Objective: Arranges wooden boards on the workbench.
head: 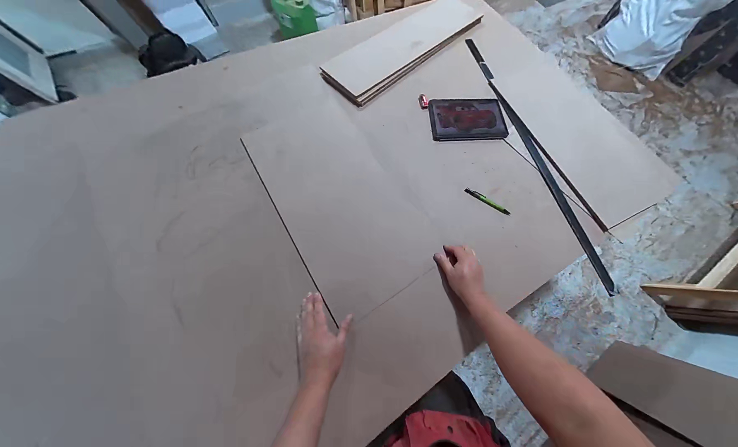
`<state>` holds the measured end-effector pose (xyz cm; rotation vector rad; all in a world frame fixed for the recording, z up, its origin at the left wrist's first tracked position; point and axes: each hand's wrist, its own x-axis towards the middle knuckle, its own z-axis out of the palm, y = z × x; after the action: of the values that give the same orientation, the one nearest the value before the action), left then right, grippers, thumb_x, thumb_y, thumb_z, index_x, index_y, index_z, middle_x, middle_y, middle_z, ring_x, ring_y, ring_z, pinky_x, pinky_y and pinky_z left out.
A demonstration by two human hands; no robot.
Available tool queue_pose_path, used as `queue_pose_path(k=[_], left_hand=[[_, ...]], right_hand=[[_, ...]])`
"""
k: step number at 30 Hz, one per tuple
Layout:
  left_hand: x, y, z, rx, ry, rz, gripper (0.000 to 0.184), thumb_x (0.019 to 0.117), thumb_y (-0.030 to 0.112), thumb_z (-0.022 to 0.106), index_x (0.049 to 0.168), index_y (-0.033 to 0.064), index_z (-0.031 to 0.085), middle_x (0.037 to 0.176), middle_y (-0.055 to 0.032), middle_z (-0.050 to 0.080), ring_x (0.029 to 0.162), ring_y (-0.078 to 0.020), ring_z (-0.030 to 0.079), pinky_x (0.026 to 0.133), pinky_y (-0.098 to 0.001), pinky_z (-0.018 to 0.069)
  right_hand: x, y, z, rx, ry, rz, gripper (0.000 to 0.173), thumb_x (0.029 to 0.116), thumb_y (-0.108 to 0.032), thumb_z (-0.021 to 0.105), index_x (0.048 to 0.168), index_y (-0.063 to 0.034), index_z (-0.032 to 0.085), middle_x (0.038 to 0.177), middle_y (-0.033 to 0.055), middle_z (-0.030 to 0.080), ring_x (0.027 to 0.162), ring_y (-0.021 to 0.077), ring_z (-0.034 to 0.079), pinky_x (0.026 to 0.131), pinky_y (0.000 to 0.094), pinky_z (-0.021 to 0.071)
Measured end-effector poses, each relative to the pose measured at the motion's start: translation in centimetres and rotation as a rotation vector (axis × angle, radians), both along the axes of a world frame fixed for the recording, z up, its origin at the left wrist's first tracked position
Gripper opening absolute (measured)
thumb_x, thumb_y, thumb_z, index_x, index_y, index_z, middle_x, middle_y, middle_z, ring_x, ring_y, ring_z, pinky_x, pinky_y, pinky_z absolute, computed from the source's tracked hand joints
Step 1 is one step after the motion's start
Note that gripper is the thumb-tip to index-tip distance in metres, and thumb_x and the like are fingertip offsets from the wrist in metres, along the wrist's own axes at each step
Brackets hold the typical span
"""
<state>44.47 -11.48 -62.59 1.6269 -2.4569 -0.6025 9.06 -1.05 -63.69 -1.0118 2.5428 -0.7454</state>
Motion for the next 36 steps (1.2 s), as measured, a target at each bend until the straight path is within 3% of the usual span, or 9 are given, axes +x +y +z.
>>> queue_pose_path(k=[3,5,10,18,26,31,36], left_hand=[[-2.7,-0.2,-1.6,-0.086,-0.118,-0.039,0.110,0.0875,0.087,0.033,0.161,0.0045,0.032,0.168,-0.0280,0.019,0.157,-0.0441,0.015,0.127,-0.0617,0.0126],[-3.1,-0.3,-1.8,-0.120,-0.161,-0.059,0.112,0.0854,0.090,0.030,0.160,0.0072,0.036,0.167,-0.0303,0.017,0.156,-0.0473,0.015,0.126,-0.0624,0.0129],[-2.6,-0.6,-2.0,-0.142,-0.160,-0.134,0.104,0.0877,0.088,0.029,0.160,0.0147,0.038,0.168,-0.0270,0.017,0.157,-0.0433,0.013,0.126,-0.0641,0.0093],[-2.3,-0.8,-2.3,-0.142,-0.173,-0.162,0.109,0.0864,0.091,0.024,0.160,0.0114,0.037,0.168,-0.0260,0.018,0.157,-0.0421,0.014,0.126,-0.0663,0.0087],[-2.4,-0.7,-1.8,-0.176,-0.182,-0.167,0.105,0.0859,0.090,0.033,0.157,0.0133,0.045,0.166,-0.0268,0.025,0.156,-0.0424,0.020,0.125,-0.0658,0.0128],[-2.3,-0.4,-2.3,-0.228,-0.171,-0.177,0.104,0.0872,0.088,0.032,0.157,0.0124,0.044,0.165,-0.0272,0.026,0.156,-0.0422,0.021,0.125,-0.0660,0.0131],[-2.9,-1.0,-2.0,-0.208,-0.195,-0.173,0.103,0.0884,0.086,0.033,0.158,0.0112,0.042,0.165,-0.0283,0.027,0.156,-0.0423,0.022,0.125,-0.0652,0.0129]], right_hand=[[0.0,0.3,-0.9,0.006,0.044,0.002,0.046,0.0965,-0.059,0.061,0.119,-0.0210,0.075,0.115,0.0026,0.070,0.111,0.0219,0.065,0.096,0.0468,0.0544],[-0.3,0.2,-0.9,0.014,0.036,0.008,0.045,0.0975,-0.058,0.059,0.119,-0.0216,0.075,0.117,0.0018,0.070,0.113,0.0204,0.065,0.098,0.0457,0.0538],[-0.1,0.2,-1.1,-0.013,0.043,0.002,0.038,0.1019,-0.050,0.054,0.114,-0.0219,0.077,0.115,-0.0006,0.072,0.113,0.0179,0.065,0.100,0.0426,0.0526],[-0.1,-0.1,-1.0,-0.024,0.009,-0.069,0.034,0.1022,-0.045,0.057,0.113,-0.0189,0.076,0.111,0.0012,0.072,0.111,0.0183,0.066,0.099,0.0411,0.0541],[0.0,0.1,-1.4,-0.054,0.036,-0.057,0.035,0.1022,-0.043,0.056,0.110,-0.0156,0.076,0.108,0.0045,0.071,0.109,0.0218,0.066,0.096,0.0433,0.0551],[0.3,0.3,-1.2,-0.074,0.062,-0.110,0.033,0.0995,-0.044,0.061,0.106,-0.0162,0.078,0.101,0.0040,0.070,0.100,0.0212,0.068,0.087,0.0431,0.0577],[0.2,0.0,-0.3,-0.068,0.061,-0.108,0.031,0.0993,-0.042,0.064,0.106,-0.0144,0.077,0.101,0.0068,0.070,0.100,0.0252,0.068,0.086,0.0471,0.0573]])
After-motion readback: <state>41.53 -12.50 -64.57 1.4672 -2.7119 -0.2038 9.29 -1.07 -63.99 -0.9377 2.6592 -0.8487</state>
